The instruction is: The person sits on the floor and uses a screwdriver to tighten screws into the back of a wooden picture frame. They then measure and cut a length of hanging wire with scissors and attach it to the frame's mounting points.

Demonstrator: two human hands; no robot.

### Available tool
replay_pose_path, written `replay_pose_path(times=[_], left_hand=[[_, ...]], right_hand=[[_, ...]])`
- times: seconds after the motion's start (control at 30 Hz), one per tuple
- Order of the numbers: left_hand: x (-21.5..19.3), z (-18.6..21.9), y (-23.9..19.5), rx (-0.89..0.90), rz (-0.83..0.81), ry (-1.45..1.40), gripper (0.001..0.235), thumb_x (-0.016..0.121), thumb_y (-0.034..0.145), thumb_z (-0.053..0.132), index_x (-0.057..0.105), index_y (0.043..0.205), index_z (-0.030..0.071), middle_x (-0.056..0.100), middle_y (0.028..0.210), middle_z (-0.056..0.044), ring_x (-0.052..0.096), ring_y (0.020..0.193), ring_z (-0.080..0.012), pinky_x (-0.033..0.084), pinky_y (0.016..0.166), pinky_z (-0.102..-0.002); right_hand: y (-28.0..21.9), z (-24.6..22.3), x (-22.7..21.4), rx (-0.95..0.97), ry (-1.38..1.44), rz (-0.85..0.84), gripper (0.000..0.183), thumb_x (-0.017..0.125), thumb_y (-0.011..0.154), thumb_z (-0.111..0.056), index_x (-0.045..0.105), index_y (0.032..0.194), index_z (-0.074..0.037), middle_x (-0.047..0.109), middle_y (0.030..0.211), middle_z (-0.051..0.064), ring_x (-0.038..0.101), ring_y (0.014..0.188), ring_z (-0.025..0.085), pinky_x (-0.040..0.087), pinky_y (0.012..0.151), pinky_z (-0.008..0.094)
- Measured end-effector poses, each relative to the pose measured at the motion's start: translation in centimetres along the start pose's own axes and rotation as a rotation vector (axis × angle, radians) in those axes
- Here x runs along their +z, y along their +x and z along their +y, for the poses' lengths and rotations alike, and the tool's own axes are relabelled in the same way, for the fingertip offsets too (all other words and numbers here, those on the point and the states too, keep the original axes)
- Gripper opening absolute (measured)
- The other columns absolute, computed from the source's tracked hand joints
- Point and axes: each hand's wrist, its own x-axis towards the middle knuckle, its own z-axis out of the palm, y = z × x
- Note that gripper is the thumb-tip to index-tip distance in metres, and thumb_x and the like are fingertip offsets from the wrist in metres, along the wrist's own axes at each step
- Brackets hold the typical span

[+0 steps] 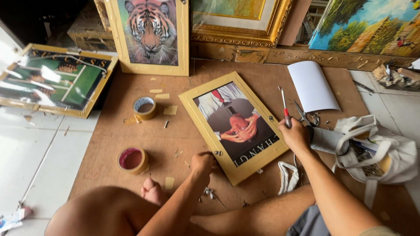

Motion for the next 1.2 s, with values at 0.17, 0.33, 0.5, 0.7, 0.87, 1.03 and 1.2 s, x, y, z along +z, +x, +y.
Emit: replay_pose_path(times=[0.17, 0.33, 0.5, 0.7, 0.87, 1.03, 1.2], left_hand=[[-1.1, 1.4, 0.5, -0.136, -0.077, -0.234, 0.014, 0.06, 0.092, 0.005, 0.062, 0.105, 0.004, 0.058, 0.084, -0.008, 0.054, 0.072, -0.0167, 0.045, 0.077, -0.04], [-1.7, 4.3, 0.5, -0.187, -0.103, -0.372, 0.015, 0.062, 0.094, 0.003, 0.054, 0.082, 0.007, 0.046, 0.072, -0.007, 0.044, 0.067, -0.0201, 0.04, 0.062, -0.035], [-2.4, 8.0, 2.3, -0.103, 0.043, -0.517, 0.047, 0.063, 0.101, -0.011, 0.078, 0.144, 0.004, 0.08, 0.131, -0.019, 0.068, 0.106, -0.0355, 0.053, 0.079, -0.045], [-3.3, 6.8, 6.4, 0.211, 0.084, -0.351, 0.075, 0.058, 0.088, -0.022, 0.058, 0.161, -0.002, 0.068, 0.154, -0.027, 0.071, 0.13, -0.0387, 0.058, 0.102, -0.051], [-4.1, 2.8, 12.9, 0.191, 0.168, -0.39, 0.068, 0.068, 0.085, -0.021, 0.067, 0.147, 0.006, 0.076, 0.135, -0.02, 0.075, 0.104, -0.0315, 0.062, 0.085, -0.046], [-4.0, 3.6, 12.2, 0.156, 0.159, -0.353, 0.065, 0.072, 0.087, -0.016, 0.059, 0.143, 0.015, 0.077, 0.125, -0.019, 0.077, 0.092, -0.0323, 0.063, 0.078, -0.046], [-3.0, 5.6, 9.0, 0.274, 0.179, -0.188, 0.071, 0.064, 0.087, -0.008, 0.054, 0.153, 0.016, 0.076, 0.128, -0.025, 0.074, 0.101, -0.0288, 0.06, 0.086, -0.039]], right_hand=[[1.6, 0.6, 3.2, 0.023, 0.069, 0.019, 0.017, 0.069, 0.102, -0.036, 0.078, 0.106, -0.023, 0.081, 0.102, 0.008, 0.077, 0.099, 0.032, 0.058, 0.082, 0.044], [0.5, -3.1, 1.7, 0.152, 0.339, -0.098, 0.015, 0.061, 0.111, -0.013, 0.074, 0.115, -0.008, 0.078, 0.111, 0.012, 0.073, 0.095, 0.026, 0.06, 0.084, 0.042], [-1.2, -5.9, 0.1, 0.286, 0.175, -0.248, 0.019, 0.061, 0.112, -0.026, 0.076, 0.119, -0.017, 0.069, 0.093, 0.003, 0.057, 0.071, 0.016, 0.044, 0.061, 0.033], [0.3, -1.6, 4.2, 0.206, -0.002, -0.183, 0.043, 0.067, 0.096, -0.05, 0.088, 0.112, -0.016, 0.087, 0.109, 0.017, 0.08, 0.119, 0.042, 0.061, 0.096, 0.049], [-0.7, -1.5, 4.3, 0.193, 0.082, -0.215, 0.039, 0.065, 0.097, -0.041, 0.081, 0.098, -0.005, 0.078, 0.077, 0.021, 0.082, 0.067, 0.035, 0.064, 0.056, 0.04], [-2.4, -1.5, 3.5, 0.235, 0.055, -0.247, 0.043, 0.064, 0.097, -0.041, 0.08, 0.106, -0.003, 0.081, 0.085, 0.024, 0.083, 0.068, 0.038, 0.068, 0.056, 0.041], [-5.0, -3.3, 0.9, 0.251, 0.161, -0.142, 0.04, 0.069, 0.097, -0.025, 0.08, 0.121, 0.005, 0.077, 0.111, 0.034, 0.082, 0.074, 0.048, 0.071, 0.05, 0.044]])
